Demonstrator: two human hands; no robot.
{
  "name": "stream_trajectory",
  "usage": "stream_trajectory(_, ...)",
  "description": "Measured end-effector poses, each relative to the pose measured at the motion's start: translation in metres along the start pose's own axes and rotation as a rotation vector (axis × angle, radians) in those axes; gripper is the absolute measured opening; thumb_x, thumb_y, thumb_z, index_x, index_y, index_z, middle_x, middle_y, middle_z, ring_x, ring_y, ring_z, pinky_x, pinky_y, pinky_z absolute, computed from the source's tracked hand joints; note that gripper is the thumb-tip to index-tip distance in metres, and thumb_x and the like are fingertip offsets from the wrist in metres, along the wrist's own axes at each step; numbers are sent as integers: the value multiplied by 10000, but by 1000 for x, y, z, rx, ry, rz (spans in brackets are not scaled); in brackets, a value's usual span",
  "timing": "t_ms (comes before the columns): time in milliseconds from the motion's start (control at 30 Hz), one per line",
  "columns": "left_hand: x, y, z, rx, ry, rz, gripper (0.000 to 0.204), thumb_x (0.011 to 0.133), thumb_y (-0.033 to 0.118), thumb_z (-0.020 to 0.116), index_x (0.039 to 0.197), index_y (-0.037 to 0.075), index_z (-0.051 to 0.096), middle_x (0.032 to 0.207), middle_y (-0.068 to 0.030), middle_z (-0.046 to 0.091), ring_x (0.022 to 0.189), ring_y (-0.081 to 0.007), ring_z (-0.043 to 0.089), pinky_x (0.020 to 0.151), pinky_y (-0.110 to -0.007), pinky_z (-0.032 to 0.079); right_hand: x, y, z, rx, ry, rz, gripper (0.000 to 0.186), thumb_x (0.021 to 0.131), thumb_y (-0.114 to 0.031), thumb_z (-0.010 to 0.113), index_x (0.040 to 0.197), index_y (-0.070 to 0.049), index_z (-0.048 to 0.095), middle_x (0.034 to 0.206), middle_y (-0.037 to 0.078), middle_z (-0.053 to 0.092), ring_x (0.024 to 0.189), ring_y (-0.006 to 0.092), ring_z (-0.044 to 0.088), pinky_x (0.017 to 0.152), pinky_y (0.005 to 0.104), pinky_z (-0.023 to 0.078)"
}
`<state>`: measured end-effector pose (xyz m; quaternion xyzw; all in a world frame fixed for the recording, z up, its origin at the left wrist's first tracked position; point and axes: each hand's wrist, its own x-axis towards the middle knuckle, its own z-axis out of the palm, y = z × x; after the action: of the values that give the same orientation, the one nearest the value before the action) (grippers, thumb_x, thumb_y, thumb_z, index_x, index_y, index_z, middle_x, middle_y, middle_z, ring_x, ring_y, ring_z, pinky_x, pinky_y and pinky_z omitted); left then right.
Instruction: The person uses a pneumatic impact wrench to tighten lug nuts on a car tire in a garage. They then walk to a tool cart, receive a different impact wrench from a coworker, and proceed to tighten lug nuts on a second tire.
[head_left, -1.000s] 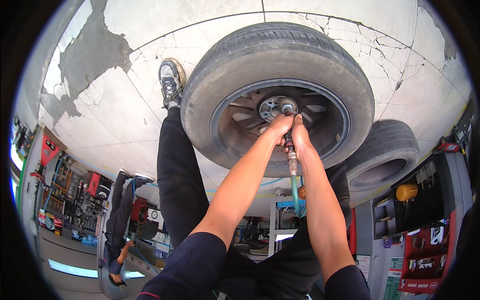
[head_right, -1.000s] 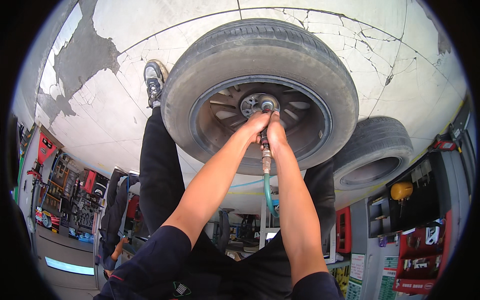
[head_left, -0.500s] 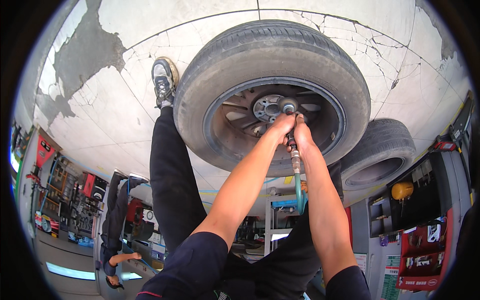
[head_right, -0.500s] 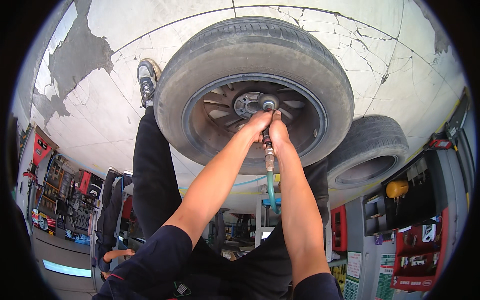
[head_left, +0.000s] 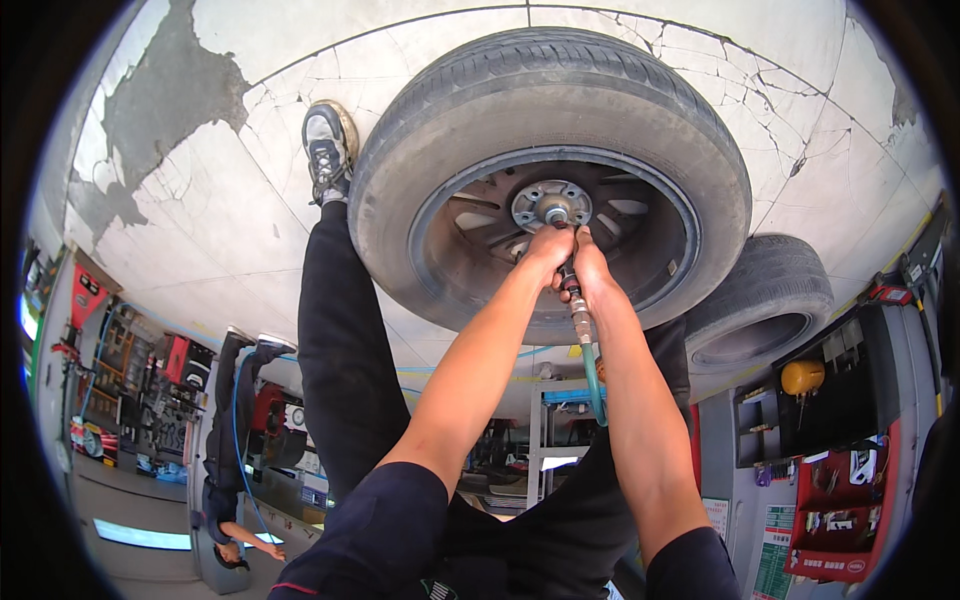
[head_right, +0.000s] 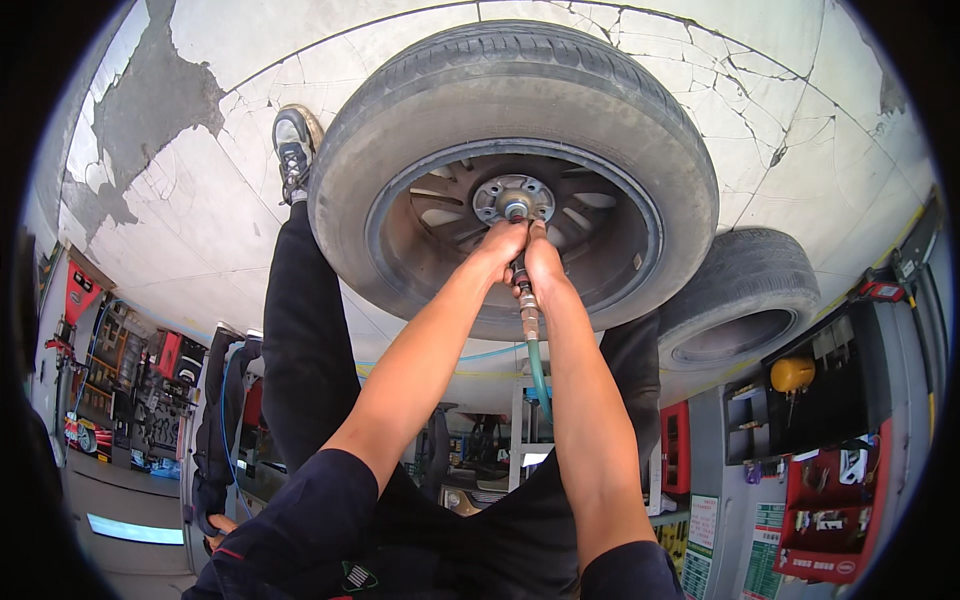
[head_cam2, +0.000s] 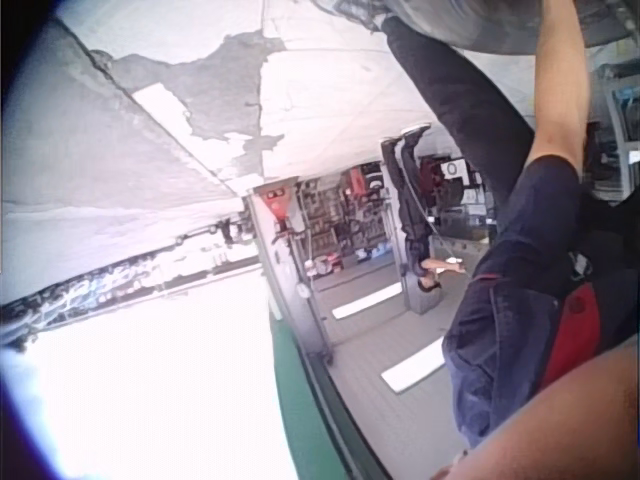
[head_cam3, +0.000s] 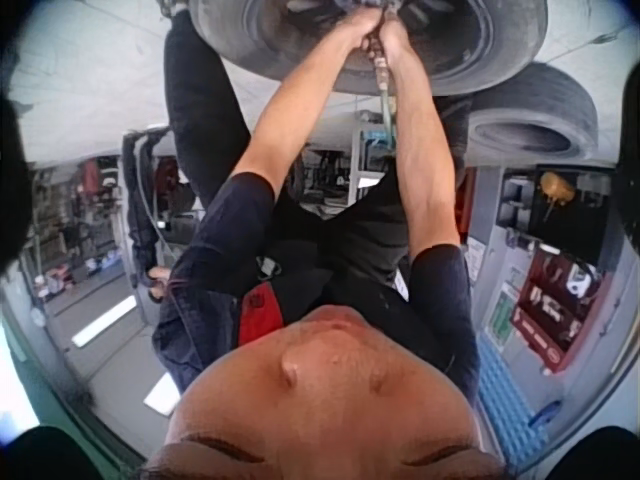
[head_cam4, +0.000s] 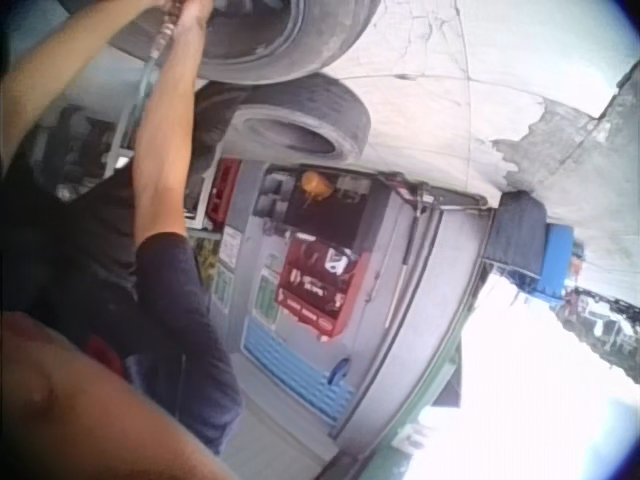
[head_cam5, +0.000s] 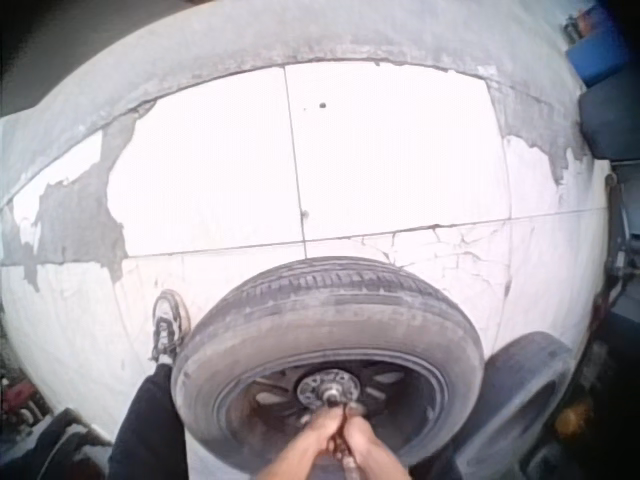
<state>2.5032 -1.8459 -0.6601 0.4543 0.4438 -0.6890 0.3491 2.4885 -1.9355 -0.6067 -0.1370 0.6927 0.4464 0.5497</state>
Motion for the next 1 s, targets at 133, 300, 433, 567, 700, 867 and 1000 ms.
stream_trajectory(133,-23,3,-32,-36,86,10,359,944,328,485,928,-20,572,705,-95,591,494,-186,573,337,-358,439,-8,11,40,-15,26,-28,601,958,-600,244,872,-61,495,534,60,500,355,153,446,295,285,356)
stream_trajectory(300,-29,9,-33,-42,97,-13,351,929,320,510,889,-20,584,715,-97,596,480,-167,559,348,-353,410,-5,10,43,-13,16,-29,569,965,-587,232,911,-78,481,554,46,492,380,145,451,305,280,363)
stream_trajectory(433,-15,6,-22,-55,13,-6,345,929,329,506,860,-4,566,672,-73,568,432,-156,516,338,-344,388,-6,4,31,-3,46,-21,573,964,-585,232,923,-74,489,566,48,501,393,140,473,296,269,355)
stream_trajectory(567,-15,11,-18,-46,32,1,331,931,334,489,894,11,553,679,-74,562,426,-152,498,326,-337,372,-5,-1,30,-21,67,-32,577,961,-589,235,908,-73,491,567,47,507,385,139,473,291,266,354)
stream_trajectory(700,-22,13,-43,-88,9,-9,344,934,342,500,901,5,563,693,-85,572,478,-171,551,349,-343,436,-5,2,53,-42,52,-59,592,961,-591,232,879,-65,492,534,51,497,368,155,466,295,289,361)
stream_trajectory(867,-42,48,-42,-24,-46,-8,361,931,371,500,884,18,557,688,-81,569,433,-159,538,298,-334,445,-14,-11,65,-29,125,-123,639,959,-593,233,804,-35,503,526,58,489,374,171,477,314,316,381)
stream_trajectory(1000,-30,43,-29,-6,-32,11,341,921,360,502,904,24,558,700,-80,572,442,-157,539,306,-323,441,-10,-17,47,-7,80,-89,625,952,-609,229,863,-59,512,554,48,507,370,153,459,308,297,382)
